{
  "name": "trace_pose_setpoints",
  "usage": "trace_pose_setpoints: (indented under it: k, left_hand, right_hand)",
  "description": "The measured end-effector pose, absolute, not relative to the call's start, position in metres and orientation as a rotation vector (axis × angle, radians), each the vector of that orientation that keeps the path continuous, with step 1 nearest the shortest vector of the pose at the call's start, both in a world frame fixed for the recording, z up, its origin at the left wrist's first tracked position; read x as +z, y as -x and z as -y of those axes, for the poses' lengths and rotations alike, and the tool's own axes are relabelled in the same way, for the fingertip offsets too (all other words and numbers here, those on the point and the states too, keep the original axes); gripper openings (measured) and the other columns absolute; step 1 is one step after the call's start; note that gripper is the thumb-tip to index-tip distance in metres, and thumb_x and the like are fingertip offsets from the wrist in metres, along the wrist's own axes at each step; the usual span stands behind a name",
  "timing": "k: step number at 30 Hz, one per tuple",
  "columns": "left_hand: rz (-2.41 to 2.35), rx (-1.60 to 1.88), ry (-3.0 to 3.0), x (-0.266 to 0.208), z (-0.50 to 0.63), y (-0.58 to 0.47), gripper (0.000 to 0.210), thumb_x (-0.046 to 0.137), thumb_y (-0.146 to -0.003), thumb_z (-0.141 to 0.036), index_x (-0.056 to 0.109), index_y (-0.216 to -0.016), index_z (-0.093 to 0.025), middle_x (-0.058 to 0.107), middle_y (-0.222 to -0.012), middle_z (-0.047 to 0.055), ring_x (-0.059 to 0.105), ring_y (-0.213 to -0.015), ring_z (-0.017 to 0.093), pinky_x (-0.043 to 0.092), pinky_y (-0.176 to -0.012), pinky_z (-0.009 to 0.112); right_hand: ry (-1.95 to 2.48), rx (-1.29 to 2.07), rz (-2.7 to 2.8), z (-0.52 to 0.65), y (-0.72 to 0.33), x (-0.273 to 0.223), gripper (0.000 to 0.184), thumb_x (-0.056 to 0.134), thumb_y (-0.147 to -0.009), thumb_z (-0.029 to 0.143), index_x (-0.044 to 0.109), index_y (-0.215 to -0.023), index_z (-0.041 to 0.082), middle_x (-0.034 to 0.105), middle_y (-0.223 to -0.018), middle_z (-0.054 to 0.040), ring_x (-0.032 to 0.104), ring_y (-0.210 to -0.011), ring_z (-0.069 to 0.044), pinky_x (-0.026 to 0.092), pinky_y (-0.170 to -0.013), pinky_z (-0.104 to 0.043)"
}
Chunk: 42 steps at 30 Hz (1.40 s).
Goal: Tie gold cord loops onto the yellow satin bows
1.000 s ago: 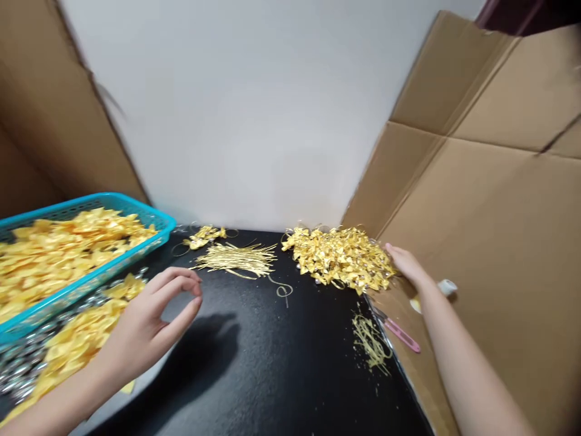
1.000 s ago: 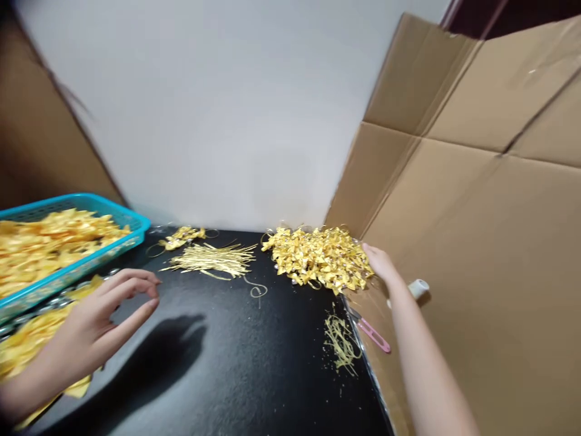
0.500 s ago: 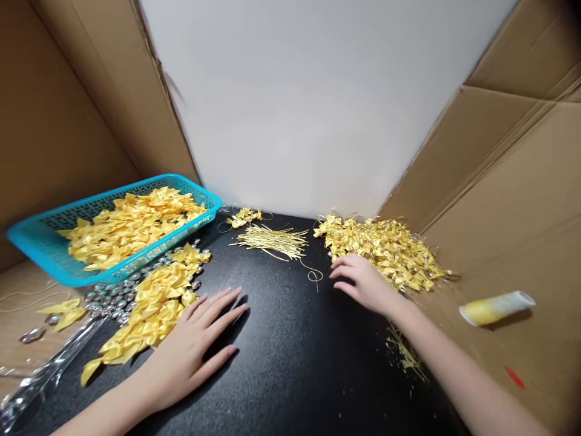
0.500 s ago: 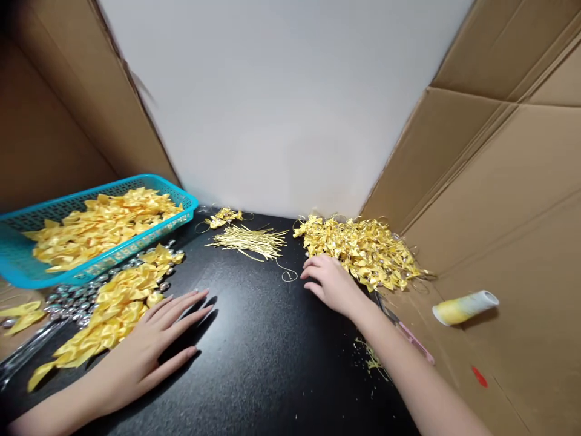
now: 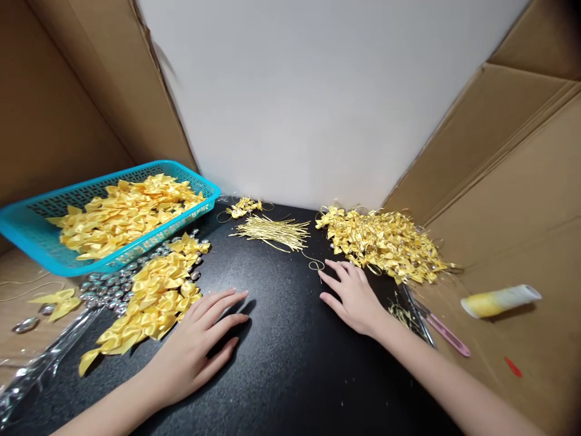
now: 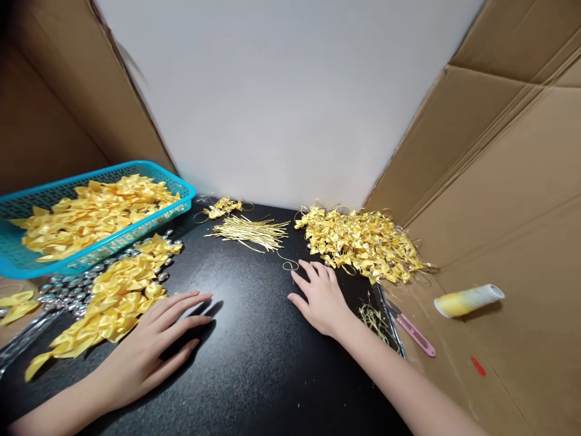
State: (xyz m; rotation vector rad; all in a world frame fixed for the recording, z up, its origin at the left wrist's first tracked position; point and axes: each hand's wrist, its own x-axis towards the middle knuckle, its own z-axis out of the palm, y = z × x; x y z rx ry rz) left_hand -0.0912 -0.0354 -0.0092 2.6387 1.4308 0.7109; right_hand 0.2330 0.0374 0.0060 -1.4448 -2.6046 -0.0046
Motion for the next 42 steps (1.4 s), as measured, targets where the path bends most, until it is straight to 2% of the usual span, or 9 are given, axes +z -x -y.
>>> trace_pose_setpoints:
  k: [10,14,19,21,23,26,31,38,42]
  left_hand:
    - [-1.39,0.764,-2.623,-0.014,0.035,0.094,0.024,0.049,-0.088,-0.019,0.065,-0.104,-0.025,0.059,-0.131,0.007,0.049,-0.123,0.027,0.04,-0.102,0.044]
    - [-1.373,0.76,-2.636,-0.014,0.036,0.095,0.023,0.051,-0.087,-0.019,0.065,-0.104,-0.025,0.059,-0.131,0.007,0.049,-0.123,0.027,0.039,-0.102,0.043]
    - [-1.294,0.651,-2.687,-0.013,0.027,0.085,0.033,0.049,-0.088,-0.02,0.062,-0.117,-0.026,0.059,-0.134,0.007,0.049,-0.125,0.027,0.037,-0.104,0.044]
    - [-1.191,0.537,-2.722,-0.011,0.014,0.07,0.044,0.048,-0.089,-0.023,0.053,-0.133,-0.025,0.053,-0.142,0.008,0.046,-0.13,0.027,0.032,-0.109,0.046]
    - [-1.036,0.387,-2.734,-0.009,-0.005,0.05,0.058,0.048,-0.091,-0.03,0.034,-0.147,-0.023,0.042,-0.151,0.01,0.038,-0.138,0.028,0.025,-0.113,0.05]
    - [-0.854,0.289,-2.703,-0.007,-0.039,0.019,0.068,0.045,-0.093,-0.042,0.019,-0.152,-0.021,0.03,-0.156,0.01,0.026,-0.144,0.029,0.016,-0.116,0.055]
    - [-0.8,0.213,-2.767,-0.005,-0.073,0.001,0.063,0.039,-0.094,-0.05,0.029,-0.149,-0.022,0.033,-0.155,0.006,0.02,-0.146,0.031,0.002,-0.116,0.059]
    - [-1.311,0.267,-2.794,-0.009,-0.049,0.041,0.068,0.039,-0.092,-0.057,0.033,-0.148,-0.02,0.038,-0.152,0.008,0.021,-0.145,0.032,-0.003,-0.116,0.057]
    - [-1.413,0.212,-2.781,-0.011,-0.026,0.057,0.07,0.039,-0.091,-0.059,0.034,-0.148,-0.019,0.038,-0.152,0.007,0.022,-0.145,0.033,-0.001,-0.116,0.058]
  right_hand:
    - [1.486,-0.052,2.631,-0.021,-0.238,0.0,0.048,0.043,-0.096,0.046,0.047,-0.141,0.029,0.042,-0.15,-0.0092,0.04,-0.13,-0.032,0.033,-0.106,-0.052]
    - [1.496,0.057,2.643,-0.019,-0.237,-0.002,0.048,0.041,-0.096,0.046,0.048,-0.14,0.027,0.039,-0.151,-0.0102,0.037,-0.132,-0.032,0.033,-0.107,-0.053]
    - [1.363,0.231,2.723,0.002,-0.243,0.001,0.047,0.046,-0.095,0.042,0.046,-0.141,0.031,0.037,-0.152,-0.0102,0.035,-0.134,-0.032,0.033,-0.107,-0.055]
    - [1.314,0.262,2.759,0.012,-0.245,0.004,0.047,0.048,-0.095,0.041,0.046,-0.141,0.033,0.036,-0.152,-0.0103,0.035,-0.134,-0.032,0.032,-0.107,-0.057]
    - [1.287,0.27,2.776,0.018,-0.245,0.006,0.048,0.05,-0.094,0.041,0.046,-0.141,0.033,0.037,-0.152,-0.0108,0.035,-0.134,-0.033,0.031,-0.107,-0.058]
    - [1.267,0.273,2.774,0.023,-0.245,0.006,0.049,0.052,-0.093,0.04,0.046,-0.141,0.034,0.038,-0.151,-0.0111,0.035,-0.134,-0.033,0.032,-0.107,-0.058]
    - [1.258,0.303,2.783,0.033,-0.252,0.006,0.048,0.051,-0.093,0.041,0.046,-0.14,0.034,0.036,-0.153,-0.0101,0.034,-0.135,-0.032,0.032,-0.107,-0.058]
    - [1.25,0.233,2.829,0.06,-0.287,0.009,0.05,0.056,-0.091,0.036,0.045,-0.139,0.04,0.037,-0.152,-0.0056,0.036,-0.135,-0.032,0.036,-0.103,-0.06]
    - [1.236,0.241,2.822,0.059,-0.303,0.012,0.044,0.058,-0.089,0.032,0.053,-0.132,0.04,0.041,-0.15,-0.0047,0.039,-0.131,-0.032,0.039,-0.101,-0.059]
